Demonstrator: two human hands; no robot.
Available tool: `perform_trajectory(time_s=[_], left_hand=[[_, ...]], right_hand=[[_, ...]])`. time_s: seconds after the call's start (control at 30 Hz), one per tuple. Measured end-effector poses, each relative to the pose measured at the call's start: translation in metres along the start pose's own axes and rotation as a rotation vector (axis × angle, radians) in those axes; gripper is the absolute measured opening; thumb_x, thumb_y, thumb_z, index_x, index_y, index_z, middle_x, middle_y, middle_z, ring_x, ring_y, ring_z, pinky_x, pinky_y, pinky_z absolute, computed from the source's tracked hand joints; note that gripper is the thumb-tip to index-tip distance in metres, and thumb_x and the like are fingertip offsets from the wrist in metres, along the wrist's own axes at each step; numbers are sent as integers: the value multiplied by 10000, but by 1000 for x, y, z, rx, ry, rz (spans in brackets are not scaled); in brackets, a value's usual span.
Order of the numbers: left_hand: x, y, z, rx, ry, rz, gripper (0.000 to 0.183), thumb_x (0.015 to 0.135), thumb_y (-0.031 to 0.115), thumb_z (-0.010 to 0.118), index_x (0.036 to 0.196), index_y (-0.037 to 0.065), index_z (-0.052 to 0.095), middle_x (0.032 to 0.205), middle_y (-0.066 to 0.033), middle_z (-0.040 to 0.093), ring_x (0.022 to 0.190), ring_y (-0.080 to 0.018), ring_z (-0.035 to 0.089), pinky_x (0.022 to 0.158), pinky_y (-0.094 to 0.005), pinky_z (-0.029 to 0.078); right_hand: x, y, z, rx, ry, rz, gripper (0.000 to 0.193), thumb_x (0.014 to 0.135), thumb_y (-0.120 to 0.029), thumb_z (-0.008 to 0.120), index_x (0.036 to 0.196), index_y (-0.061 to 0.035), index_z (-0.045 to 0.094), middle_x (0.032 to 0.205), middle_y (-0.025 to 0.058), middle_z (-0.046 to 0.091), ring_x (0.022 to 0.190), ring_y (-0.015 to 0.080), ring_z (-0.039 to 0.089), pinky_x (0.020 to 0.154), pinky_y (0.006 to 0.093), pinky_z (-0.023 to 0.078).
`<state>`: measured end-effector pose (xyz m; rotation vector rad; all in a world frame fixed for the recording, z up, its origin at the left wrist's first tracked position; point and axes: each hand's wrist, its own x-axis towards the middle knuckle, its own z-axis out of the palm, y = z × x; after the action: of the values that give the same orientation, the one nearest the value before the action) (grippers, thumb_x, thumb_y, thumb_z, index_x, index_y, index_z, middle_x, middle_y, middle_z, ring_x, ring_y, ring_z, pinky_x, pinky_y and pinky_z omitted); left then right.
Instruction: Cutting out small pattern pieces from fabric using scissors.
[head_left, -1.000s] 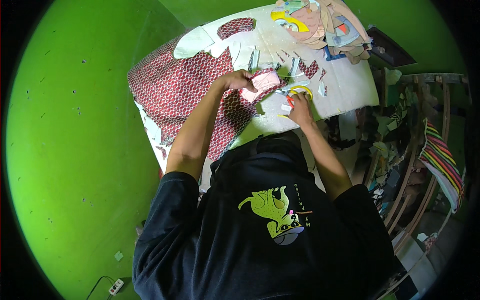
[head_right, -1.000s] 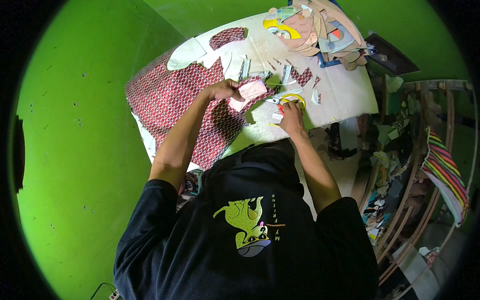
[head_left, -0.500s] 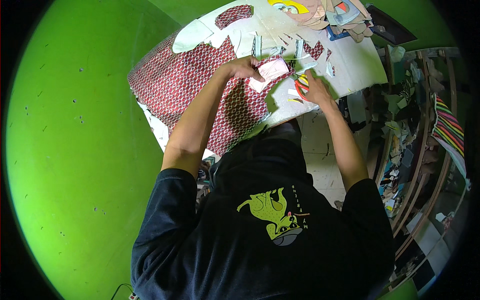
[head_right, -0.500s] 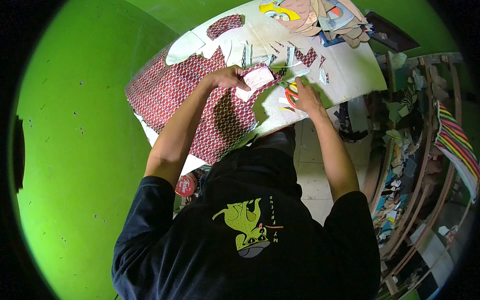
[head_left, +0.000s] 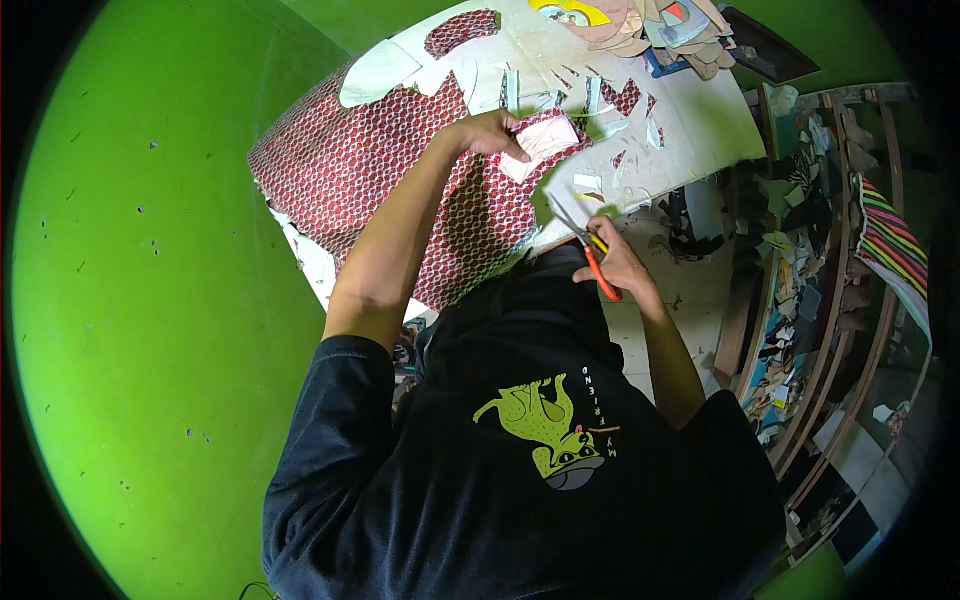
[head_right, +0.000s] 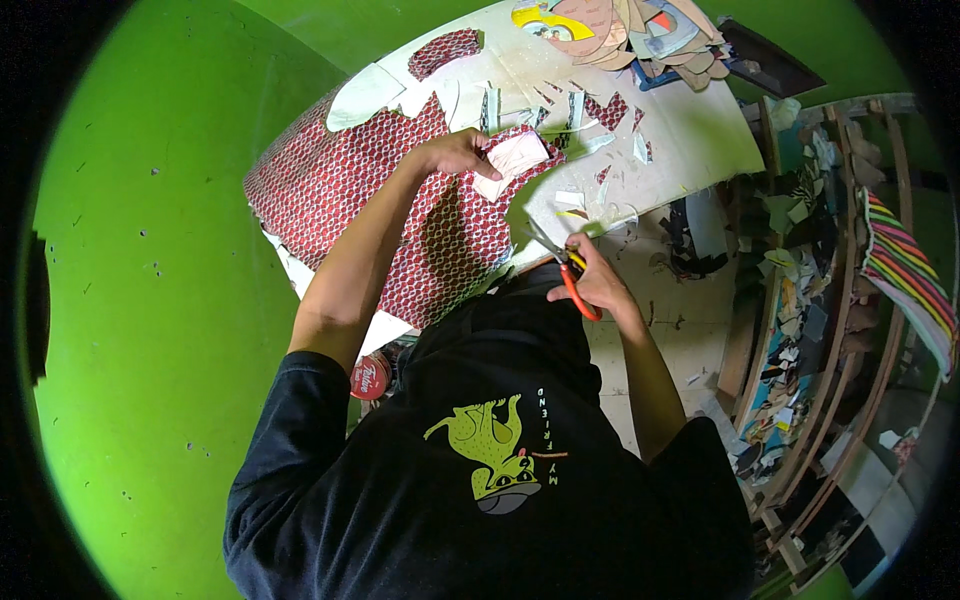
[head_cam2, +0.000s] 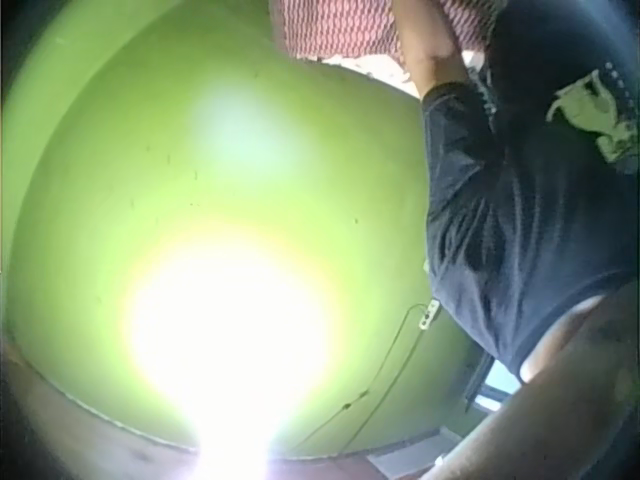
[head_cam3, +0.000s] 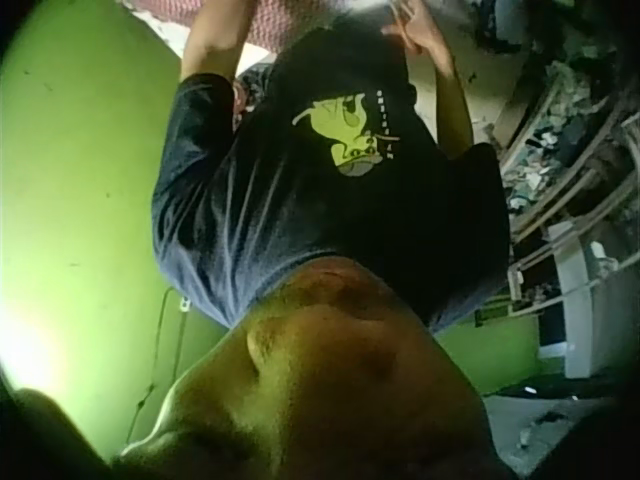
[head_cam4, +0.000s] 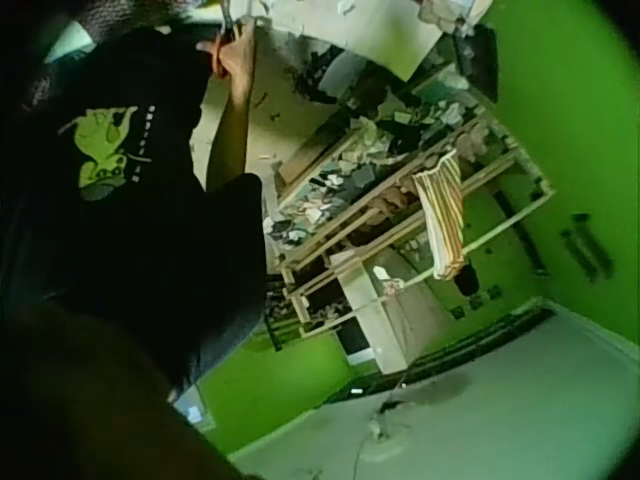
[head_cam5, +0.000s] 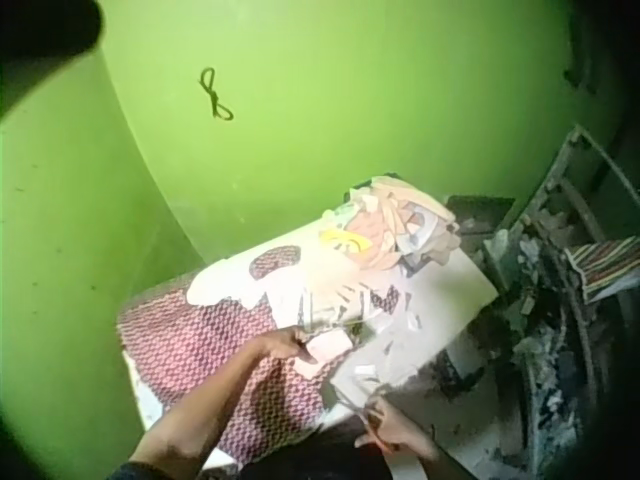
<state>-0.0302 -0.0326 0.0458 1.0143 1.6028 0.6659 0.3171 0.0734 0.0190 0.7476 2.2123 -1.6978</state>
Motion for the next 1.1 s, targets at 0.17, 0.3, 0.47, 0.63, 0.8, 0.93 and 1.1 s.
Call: perform_trajectory(time_s=[0.17, 0.3, 0.47, 0.63, 0.8, 0.93, 1.1], left_hand=[[3, -17, 3, -66, -29, 82, 277, 783, 232, 846, 909, 23, 715, 830, -31, 719, 743, -114, 605, 713, -278, 488], [-2, 3, 7, -97, -81, 53, 285, 785, 202, 842, 966, 19, 721, 868, -35, 730, 766, -113, 617, 743, -276, 499], [0, 0, 8, -117, -69, 65, 304, 789, 176, 835, 1017, 11, 720, 919, -54, 742, 802, -123, 636, 777, -286, 510], [4, -8, 10, -101, -49, 78, 306, 789, 184, 838, 1017, 16, 723, 916, -47, 741, 797, -122, 633, 774, -284, 506], [6, -6, 8, -69, -53, 83, 303, 790, 180, 837, 1022, 21, 725, 927, -45, 742, 807, -120, 633, 780, -286, 504], [6, -10, 7, -49, -26, 75, 297, 792, 173, 833, 1018, 15, 725, 933, -46, 742, 809, -116, 633, 782, -288, 505], [10, -17, 3, -81, -71, 95, 274, 796, 152, 825, 1009, 10, 727, 930, -46, 741, 797, -112, 634, 776, -285, 508]], right_hand=[[24, -26, 18, -58, 73, -142, 930, 506, -364, 979, 1223, -67, 466, 990, 101, 558, 930, 251, 564, 860, 385, 469], [36, -40, 24, -122, 100, -176, 884, 515, -361, 977, 1195, -60, 499, 956, 99, 568, 911, 241, 575, 813, 374, 475], [42, -28, 32, -49, 43, -171, 813, 577, -339, 949, 1177, -52, 482, 922, 72, 553, 888, 201, 549, 828, 346, 458], [42, -30, 34, 14, 19, -169, 754, 621, -342, 921, 1142, -42, 466, 896, 47, 531, 863, 162, 512, 814, 323, 434], [49, -28, 32, -52, 115, -259, 743, 582, -409, 943, 1044, -16, 512, 825, 65, 544, 779, 179, 526, 718, 341, 442], [51, -27, 32, 34, 86, -236, 643, 584, -350, 949, 941, -13, 534, 726, 44, 560, 689, 143, 535, 644, 310, 446], [58, -20, 30, -34, 122, -225, 585, 576, -327, 956, 864, -16, 553, 646, 47, 599, 574, 119, 523, 560, 305, 437]])
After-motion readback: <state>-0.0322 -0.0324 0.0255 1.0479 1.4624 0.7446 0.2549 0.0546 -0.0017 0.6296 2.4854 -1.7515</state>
